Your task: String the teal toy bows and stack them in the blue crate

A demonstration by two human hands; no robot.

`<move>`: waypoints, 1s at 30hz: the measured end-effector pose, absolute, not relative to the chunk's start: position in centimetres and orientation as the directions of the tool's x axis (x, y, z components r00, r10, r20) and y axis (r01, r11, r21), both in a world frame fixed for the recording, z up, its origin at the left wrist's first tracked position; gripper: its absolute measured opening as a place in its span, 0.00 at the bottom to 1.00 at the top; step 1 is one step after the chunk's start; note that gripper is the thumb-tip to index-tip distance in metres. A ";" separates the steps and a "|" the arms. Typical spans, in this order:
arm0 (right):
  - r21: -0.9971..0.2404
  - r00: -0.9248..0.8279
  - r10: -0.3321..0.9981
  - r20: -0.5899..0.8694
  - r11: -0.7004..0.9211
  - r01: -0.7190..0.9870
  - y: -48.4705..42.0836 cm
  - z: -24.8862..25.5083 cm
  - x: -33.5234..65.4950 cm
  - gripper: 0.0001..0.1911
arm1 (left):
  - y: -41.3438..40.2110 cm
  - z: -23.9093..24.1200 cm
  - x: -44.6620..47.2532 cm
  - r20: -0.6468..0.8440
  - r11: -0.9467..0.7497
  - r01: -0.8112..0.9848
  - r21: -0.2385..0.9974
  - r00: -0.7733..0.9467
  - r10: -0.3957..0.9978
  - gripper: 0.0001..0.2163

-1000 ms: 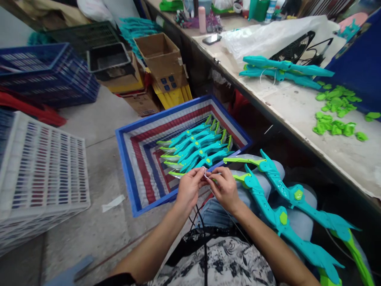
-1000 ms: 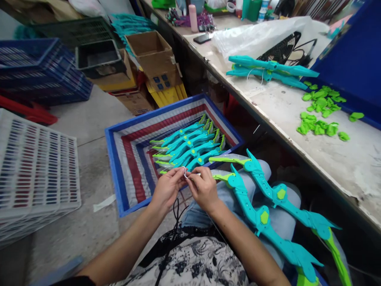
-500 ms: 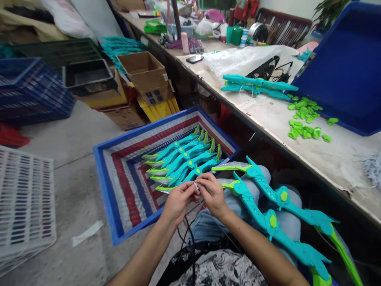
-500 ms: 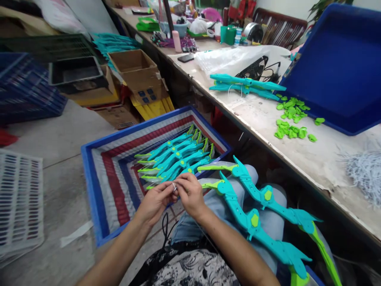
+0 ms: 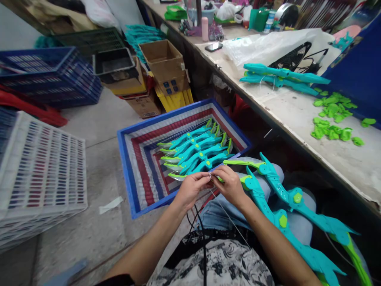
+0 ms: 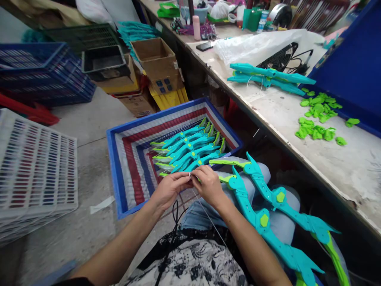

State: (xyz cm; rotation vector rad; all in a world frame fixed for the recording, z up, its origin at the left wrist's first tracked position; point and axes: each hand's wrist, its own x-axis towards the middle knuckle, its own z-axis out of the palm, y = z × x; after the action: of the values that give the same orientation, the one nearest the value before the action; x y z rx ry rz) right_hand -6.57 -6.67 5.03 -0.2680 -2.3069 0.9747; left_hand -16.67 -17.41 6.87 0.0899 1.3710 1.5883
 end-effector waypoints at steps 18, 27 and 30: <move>-0.660 -0.825 0.321 0.465 0.746 -0.082 -7.5 3.9 -4.7 0.07 | -18.9 6.5 -17.6 -0.341 0.344 -0.061 0.937 -0.373 0.863 0.11; -0.512 -0.799 0.421 0.430 0.842 0.168 -7.2 2.6 -5.4 0.11 | -19.0 6.8 -16.9 -0.187 0.305 0.240 0.922 -0.415 0.890 0.15; -0.594 -0.772 0.486 0.409 0.784 0.179 -7.2 3.0 -4.6 0.10 | -19.2 6.6 -16.9 -0.180 0.308 0.274 0.911 -0.408 0.895 0.16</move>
State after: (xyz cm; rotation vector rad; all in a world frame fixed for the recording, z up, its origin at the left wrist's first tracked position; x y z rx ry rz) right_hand -4.64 -7.21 2.98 -0.4942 -2.4132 0.7278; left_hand -16.91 -19.21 6.57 1.0413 1.8583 1.0992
